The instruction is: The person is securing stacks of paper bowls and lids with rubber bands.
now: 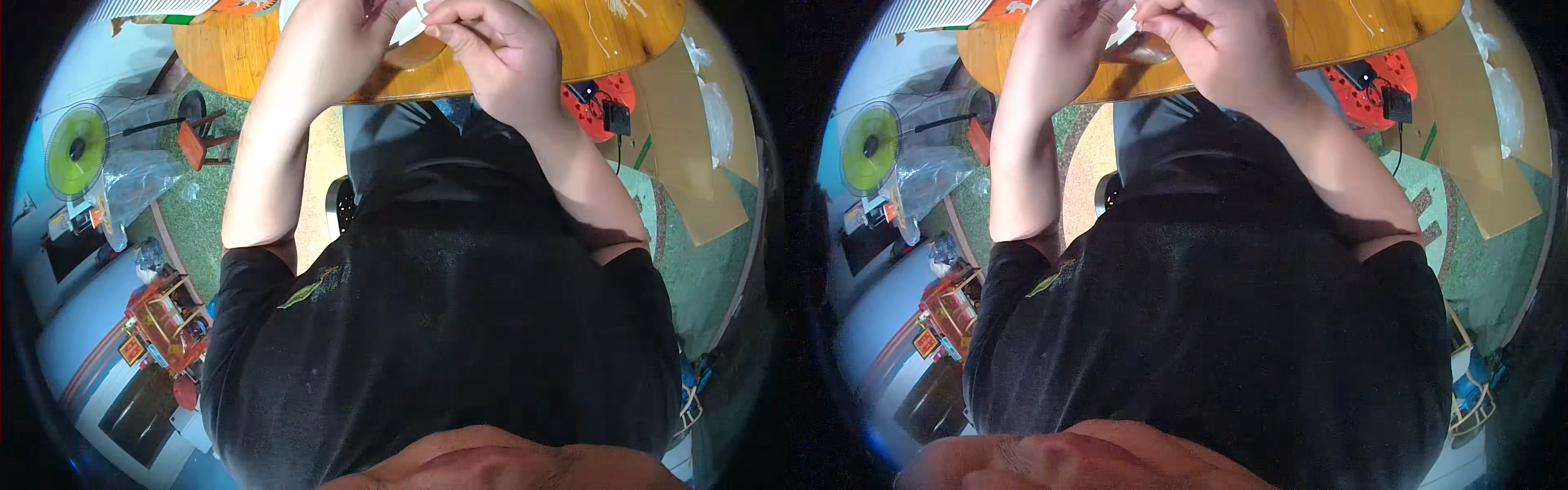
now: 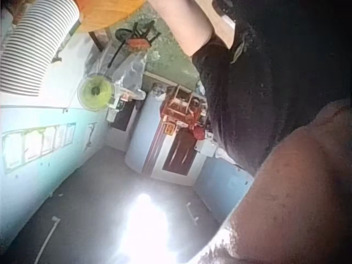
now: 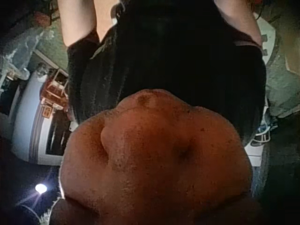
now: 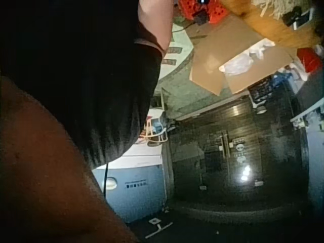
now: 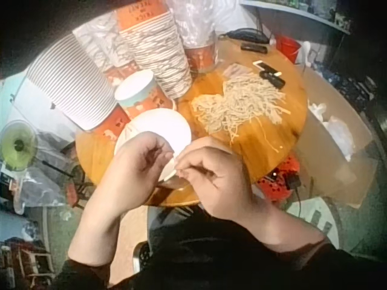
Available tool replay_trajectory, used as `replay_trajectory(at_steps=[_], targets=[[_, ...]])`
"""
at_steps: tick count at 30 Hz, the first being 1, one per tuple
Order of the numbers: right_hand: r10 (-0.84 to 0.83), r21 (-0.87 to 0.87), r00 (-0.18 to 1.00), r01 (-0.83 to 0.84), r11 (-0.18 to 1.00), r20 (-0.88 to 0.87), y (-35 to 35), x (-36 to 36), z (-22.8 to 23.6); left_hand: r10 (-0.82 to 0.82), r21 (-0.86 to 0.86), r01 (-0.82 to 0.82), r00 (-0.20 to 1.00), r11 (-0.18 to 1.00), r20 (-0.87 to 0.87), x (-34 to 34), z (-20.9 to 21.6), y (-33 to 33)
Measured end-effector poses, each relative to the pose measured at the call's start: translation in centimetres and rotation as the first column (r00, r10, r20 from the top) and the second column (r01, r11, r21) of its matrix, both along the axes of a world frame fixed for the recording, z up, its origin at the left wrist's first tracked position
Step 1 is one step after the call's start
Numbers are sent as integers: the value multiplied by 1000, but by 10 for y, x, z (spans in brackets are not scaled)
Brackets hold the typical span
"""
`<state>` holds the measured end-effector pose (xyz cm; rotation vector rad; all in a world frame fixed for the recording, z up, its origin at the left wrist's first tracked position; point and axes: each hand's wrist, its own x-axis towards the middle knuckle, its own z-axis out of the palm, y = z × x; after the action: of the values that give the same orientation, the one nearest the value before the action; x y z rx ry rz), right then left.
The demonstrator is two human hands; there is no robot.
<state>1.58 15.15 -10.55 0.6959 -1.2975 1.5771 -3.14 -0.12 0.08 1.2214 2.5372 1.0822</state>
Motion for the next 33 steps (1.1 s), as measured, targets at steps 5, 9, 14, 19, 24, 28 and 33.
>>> replay_trajectory(at_steps=[5, 9, 14, 19, 24, 28, 33], targets=[[-92, 120, 738, 15, 993, 668, -9, 48, 54, 112, 189, -163, 961, 968, 253, -11, -21, -6], [-26, 54, 592, -30, 998, 806, -7, 48, 66, 128, 267, -188, 965, 945, 228, 2, -8, -3], [27, -15, 306, -42, 999, 952, -4, 40, 90, -68, 628, -111, 965, 770, 254, 3, -16, -9], [30, -12, 241, -73, 997, 970, -1, 38, 92, -9, 611, -180, 956, 771, 293, 11, -9, -4], [57, -3, 260, -203, 979, 964, 3, 41, 95, -169, 614, 7, 964, 789, 206, 10, -4, -2], [-39, 141, 355, -266, 954, 934, 6, 41, 89, -248, 555, 50, 925, 831, 287, 5, -2, 0], [46, 17, 343, -178, 984, 938, 5, 40, 87, -255, 415, 232, 967, 880, -1, 2, 11, 4]])
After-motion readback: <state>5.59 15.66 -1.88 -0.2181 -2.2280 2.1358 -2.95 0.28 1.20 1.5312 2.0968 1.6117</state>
